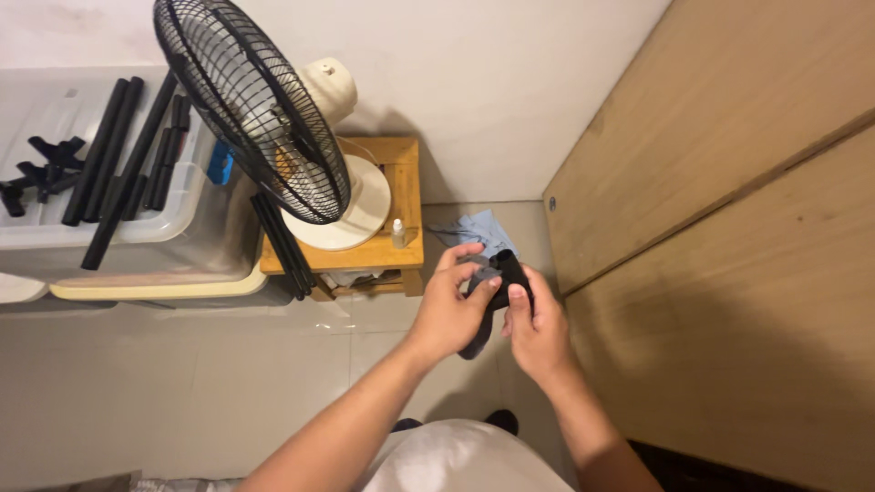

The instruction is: The person wipes a black plastic joint with a cloth, then picks up two black rods and connects them to the joint. They spray a cleaning solution on a longer rod and wipe it with the cloth, then attach the rod to the joint to form a tripod base. The person places the assembled base on the floor.

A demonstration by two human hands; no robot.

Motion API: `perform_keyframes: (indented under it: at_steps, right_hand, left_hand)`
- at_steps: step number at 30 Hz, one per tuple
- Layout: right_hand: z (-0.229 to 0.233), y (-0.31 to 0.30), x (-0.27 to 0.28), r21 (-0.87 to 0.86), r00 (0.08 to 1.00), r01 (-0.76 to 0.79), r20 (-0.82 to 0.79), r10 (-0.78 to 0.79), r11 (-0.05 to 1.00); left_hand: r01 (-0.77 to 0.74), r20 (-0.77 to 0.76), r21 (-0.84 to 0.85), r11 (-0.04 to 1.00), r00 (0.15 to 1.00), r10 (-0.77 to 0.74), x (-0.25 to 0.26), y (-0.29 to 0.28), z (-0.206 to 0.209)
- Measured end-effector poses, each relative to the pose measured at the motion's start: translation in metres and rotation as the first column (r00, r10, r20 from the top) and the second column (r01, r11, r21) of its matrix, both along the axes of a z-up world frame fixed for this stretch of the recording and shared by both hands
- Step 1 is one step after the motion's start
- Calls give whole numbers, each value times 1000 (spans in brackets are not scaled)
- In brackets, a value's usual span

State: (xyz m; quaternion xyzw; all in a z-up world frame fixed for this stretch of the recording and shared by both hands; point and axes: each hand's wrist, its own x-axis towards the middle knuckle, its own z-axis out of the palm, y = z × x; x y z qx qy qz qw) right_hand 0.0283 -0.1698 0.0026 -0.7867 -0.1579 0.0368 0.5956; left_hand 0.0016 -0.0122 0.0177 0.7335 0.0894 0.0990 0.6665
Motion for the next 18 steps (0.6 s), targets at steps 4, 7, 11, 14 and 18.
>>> perform_keyframes:
  at_steps: [4, 7, 11, 14, 18]
  right_hand:
    - [-14, -22, 21, 272, 971, -40, -217, 102, 961]
    - [-22, -45, 37, 214, 976, -42, -199, 86, 976]
    - [-27, -81, 60, 30, 996, -35, -82, 37, 999]
    - [-28, -105, 91, 46, 994, -4, -111, 9, 999]
    - [-38, -126, 130, 116, 985, -59, -154, 76, 992]
  left_hand:
    - [172, 134, 91, 981, 974, -183, 17, -4, -1]
    - [172, 105, 226, 959, 974, -199, 36, -22, -4]
    - [87, 224, 454, 887, 952, -208, 64, -34, -5]
    - [1, 205, 426, 905, 974, -98, 91, -29, 1]
    - [-80, 162, 357, 931, 987, 23, 135, 4, 21]
